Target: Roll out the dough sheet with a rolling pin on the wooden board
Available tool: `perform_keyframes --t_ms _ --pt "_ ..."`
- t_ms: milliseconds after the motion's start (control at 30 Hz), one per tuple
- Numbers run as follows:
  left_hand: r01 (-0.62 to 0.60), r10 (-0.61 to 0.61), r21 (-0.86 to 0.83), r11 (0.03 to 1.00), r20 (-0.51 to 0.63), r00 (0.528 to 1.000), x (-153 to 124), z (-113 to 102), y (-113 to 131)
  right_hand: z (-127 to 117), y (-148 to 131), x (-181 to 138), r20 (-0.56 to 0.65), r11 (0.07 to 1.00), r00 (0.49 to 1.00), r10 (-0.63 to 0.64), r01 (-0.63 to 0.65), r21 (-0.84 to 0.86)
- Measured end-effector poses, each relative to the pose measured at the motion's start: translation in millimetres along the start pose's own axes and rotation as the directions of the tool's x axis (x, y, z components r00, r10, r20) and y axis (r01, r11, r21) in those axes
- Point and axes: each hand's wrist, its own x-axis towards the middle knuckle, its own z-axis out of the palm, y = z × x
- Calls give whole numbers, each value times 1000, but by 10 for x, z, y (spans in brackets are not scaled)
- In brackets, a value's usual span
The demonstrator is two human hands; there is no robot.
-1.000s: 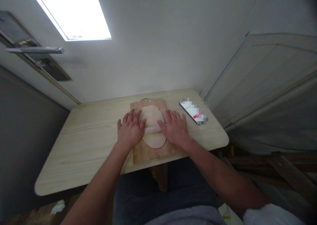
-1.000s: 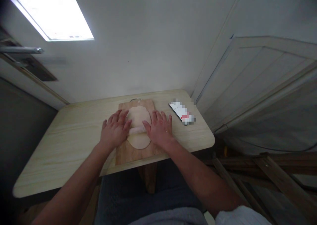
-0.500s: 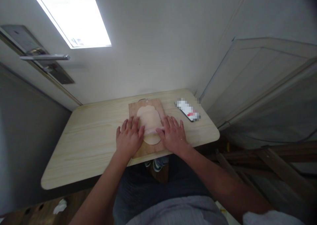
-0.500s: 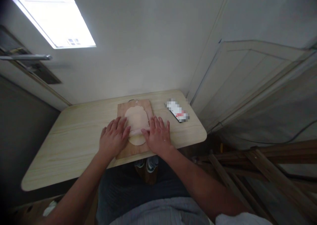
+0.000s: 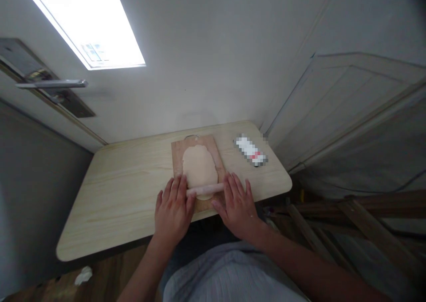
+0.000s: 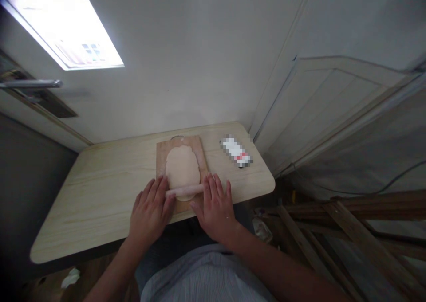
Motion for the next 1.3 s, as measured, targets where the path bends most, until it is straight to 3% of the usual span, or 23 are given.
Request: perform_keyframes --t_ms 300,633,1000,1300 --pt "22 -22 -19 1000 15 1000 -100 43 10 89 9 -133 -23 1000 1000 -4 4 0" --pt "47 -47 32 998 -4 999 279 47 4 127 32 322 -75 999 997 12 -10 34" --pt "20 -18 19 1000 -106 994 524 147 -73 202 70 578 -113 998 994 7 1 66" --pt "40 -38 54 998 -45 998 718 106 -101 154 71 807 -53 998 998 23 -20 62"
